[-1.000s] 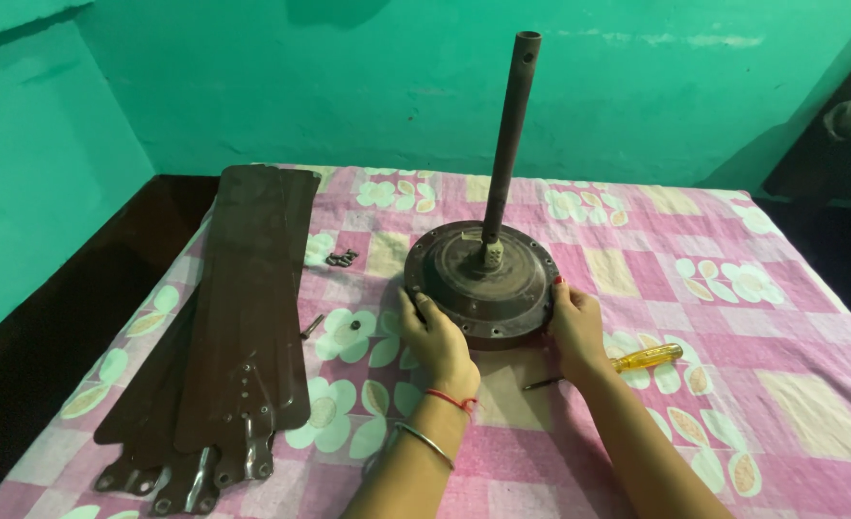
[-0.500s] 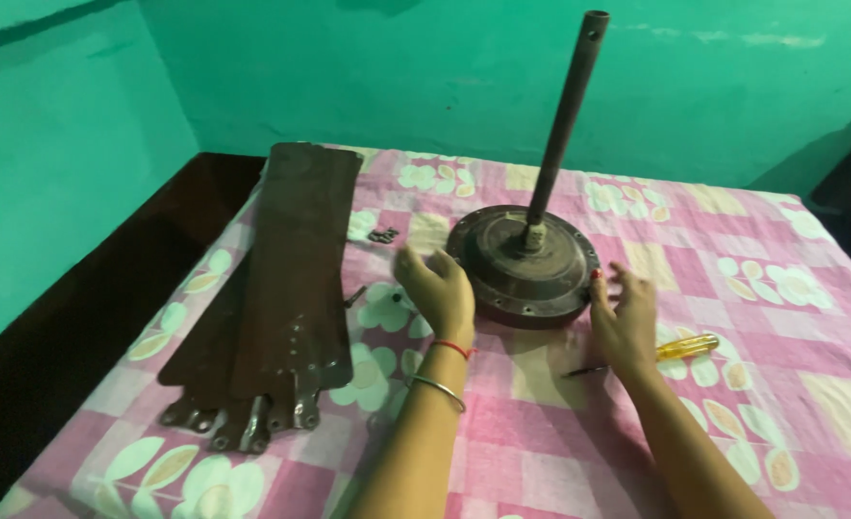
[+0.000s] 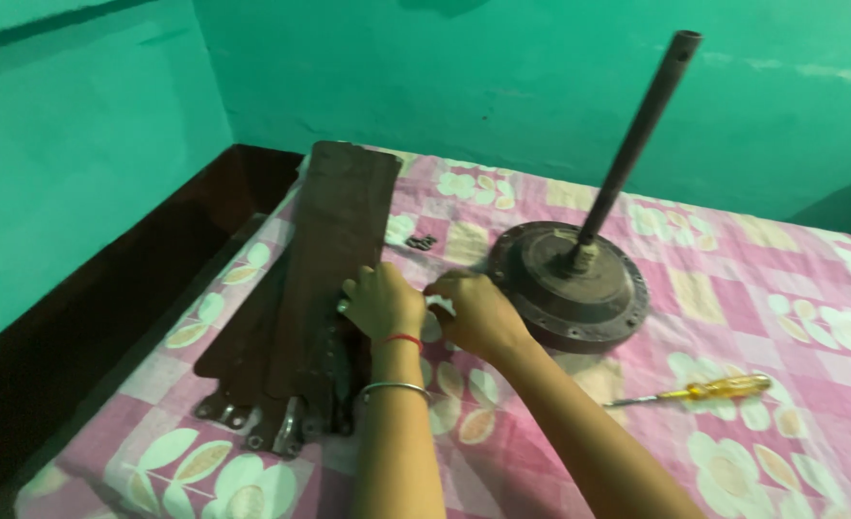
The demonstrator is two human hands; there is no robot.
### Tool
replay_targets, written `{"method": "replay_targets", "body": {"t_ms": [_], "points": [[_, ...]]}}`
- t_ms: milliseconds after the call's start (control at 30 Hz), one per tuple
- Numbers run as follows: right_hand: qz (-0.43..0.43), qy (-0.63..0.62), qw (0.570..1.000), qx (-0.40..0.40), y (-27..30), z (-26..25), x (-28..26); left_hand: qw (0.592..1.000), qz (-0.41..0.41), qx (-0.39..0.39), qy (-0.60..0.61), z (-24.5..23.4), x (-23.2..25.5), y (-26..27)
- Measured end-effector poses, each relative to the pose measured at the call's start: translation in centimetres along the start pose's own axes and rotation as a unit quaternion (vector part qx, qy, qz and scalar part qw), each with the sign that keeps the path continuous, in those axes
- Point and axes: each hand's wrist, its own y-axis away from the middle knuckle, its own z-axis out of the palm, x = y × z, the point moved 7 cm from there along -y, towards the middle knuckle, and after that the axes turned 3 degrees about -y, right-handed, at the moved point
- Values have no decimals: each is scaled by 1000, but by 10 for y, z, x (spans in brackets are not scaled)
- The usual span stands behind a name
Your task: The person assembles a ceiling fan motor housing on a table. They use a screwdriver to tighten screws into the motor base, then attach a metal bracket to the central shaft and secure it with a screw.
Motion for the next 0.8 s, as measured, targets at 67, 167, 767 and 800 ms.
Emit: {"method": "replay_targets", "body": {"t_ms": [67, 167, 767, 800], "points": [[119, 9, 986, -114, -10, 29, 17, 1000, 16, -9, 6, 7, -3, -2], [53, 62, 991, -102, -29, 37, 20, 998, 48, -32, 20, 24, 3, -1], [-39, -53, 980, 186, 13, -21, 9, 952, 126, 127, 249, 28, 13, -8], [-88, -19, 972, 217, 17, -34, 1, 942, 102, 104, 304, 33, 13, -11]]}}
